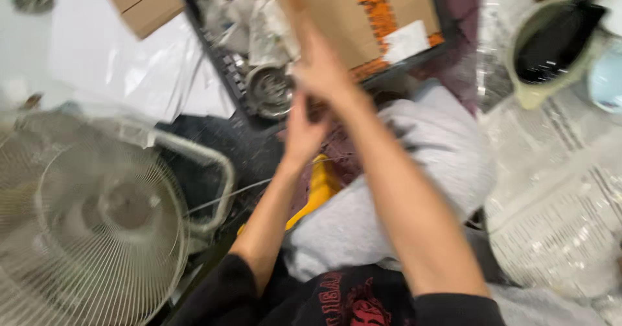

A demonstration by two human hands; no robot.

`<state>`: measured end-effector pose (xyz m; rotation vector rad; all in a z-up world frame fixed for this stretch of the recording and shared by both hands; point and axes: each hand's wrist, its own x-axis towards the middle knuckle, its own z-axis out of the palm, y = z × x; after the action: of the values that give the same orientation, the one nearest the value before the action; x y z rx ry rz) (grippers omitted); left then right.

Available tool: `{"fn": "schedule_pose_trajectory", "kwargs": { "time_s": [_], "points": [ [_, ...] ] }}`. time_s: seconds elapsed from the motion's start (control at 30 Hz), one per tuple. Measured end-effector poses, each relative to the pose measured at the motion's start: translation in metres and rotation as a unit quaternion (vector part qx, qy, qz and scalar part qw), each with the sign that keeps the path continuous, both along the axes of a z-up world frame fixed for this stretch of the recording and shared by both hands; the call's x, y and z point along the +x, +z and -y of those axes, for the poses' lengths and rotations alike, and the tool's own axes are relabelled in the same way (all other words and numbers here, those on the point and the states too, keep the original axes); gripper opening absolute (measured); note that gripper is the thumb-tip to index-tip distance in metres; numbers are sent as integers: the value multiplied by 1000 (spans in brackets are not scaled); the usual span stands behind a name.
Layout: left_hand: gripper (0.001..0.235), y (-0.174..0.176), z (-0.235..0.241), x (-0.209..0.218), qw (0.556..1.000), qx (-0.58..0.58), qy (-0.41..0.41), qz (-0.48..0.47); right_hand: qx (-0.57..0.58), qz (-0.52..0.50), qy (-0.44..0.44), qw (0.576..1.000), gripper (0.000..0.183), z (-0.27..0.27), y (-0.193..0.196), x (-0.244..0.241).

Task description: The person repeatedly picks up small items, wraps them in newspaper, and places them into a cardboard box. The person handles multiple items one at a time, folding the newspaper around each item before depositing it into the box.

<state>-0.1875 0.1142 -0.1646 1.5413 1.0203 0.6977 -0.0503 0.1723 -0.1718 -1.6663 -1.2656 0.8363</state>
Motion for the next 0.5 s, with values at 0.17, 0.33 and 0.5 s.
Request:
{"fn": "schedule_pose_trajectory", "kwargs": {
  "time_s": [0.17, 0.33, 0.5],
  "points": [
    [57, -24, -12, 0, 974, -115, -115, 156, -152, 92, -51, 983, 58, 23, 27, 55],
    [45, -83, -58, -16, 992, -77, 98, 5, -157, 96, -67, 981, 43, 27, 79, 55],
    [46, -113, -110, -27, 935, 147, 192, -259, -141, 85, -72, 984, 56, 22, 88, 40]
  ]
}}
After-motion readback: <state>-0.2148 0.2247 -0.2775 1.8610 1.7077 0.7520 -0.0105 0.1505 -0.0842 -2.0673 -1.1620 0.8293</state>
